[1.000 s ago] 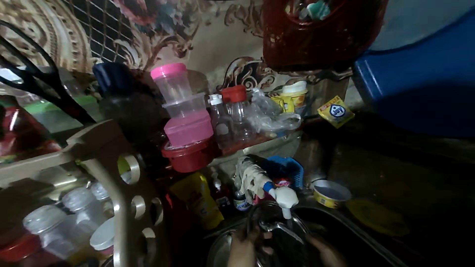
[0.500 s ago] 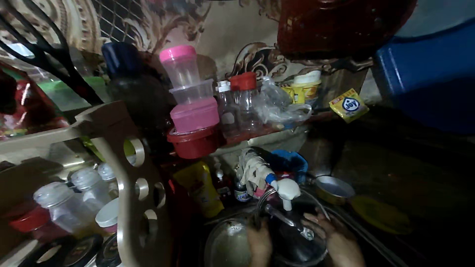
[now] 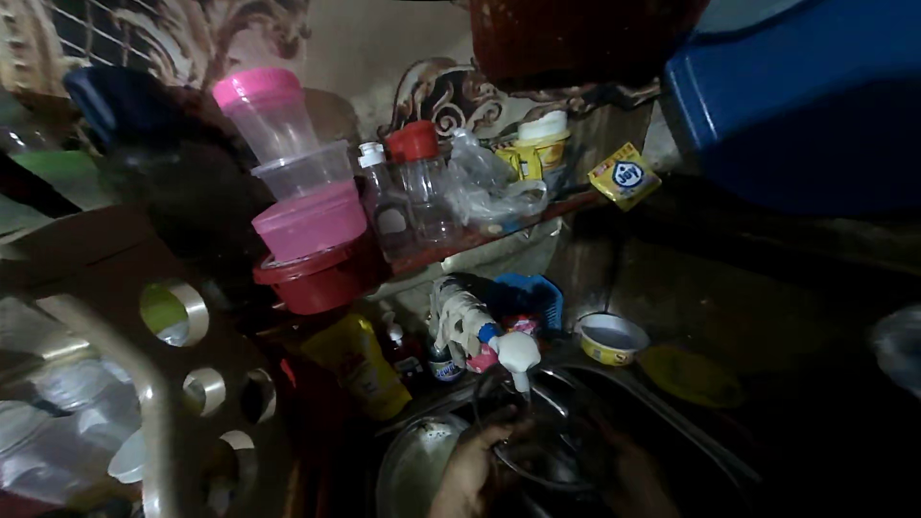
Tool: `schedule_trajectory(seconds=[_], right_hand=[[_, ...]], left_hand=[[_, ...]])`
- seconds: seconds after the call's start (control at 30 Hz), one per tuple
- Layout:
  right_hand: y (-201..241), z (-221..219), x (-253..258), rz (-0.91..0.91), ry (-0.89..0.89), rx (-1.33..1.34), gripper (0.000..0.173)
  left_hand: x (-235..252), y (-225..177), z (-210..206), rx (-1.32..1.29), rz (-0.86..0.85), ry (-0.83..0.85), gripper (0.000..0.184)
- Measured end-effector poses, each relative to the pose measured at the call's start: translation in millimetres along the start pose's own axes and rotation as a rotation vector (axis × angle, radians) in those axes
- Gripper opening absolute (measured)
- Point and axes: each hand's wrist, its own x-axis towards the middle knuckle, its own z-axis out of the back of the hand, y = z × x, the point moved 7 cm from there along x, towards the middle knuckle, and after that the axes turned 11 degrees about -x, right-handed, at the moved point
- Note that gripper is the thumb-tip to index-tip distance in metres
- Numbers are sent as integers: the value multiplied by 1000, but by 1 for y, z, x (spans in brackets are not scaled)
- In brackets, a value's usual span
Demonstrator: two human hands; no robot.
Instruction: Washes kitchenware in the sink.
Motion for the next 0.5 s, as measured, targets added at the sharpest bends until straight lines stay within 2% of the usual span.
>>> schedule_trajectory(seconds=[0.1, 0.17, 0.2, 0.33, 0.4, 0.5], right_hand=[[-2, -33, -21, -120, 74, -131, 26], [-5, -52, -30, -214, 181, -276, 29], [-4, -62, -32, -206, 235, -377, 28], [-5, -80, -24, -42, 446, -947, 33], [-3, -82, -24, 86, 541, -1189, 33], [9, -75, -31, 170, 611, -1472, 33]], left_hand=[[-39, -28, 9, 49, -120, -137, 36], [-64, -50, 14, 163, -243, -223, 34], [-76, -61, 16, 244, -298, -257, 33], [-124, -94, 1, 528, -500, -360, 22], [-140, -102, -3, 655, -583, -384, 19], [-152, -105, -2, 807, -670, -436, 15]])
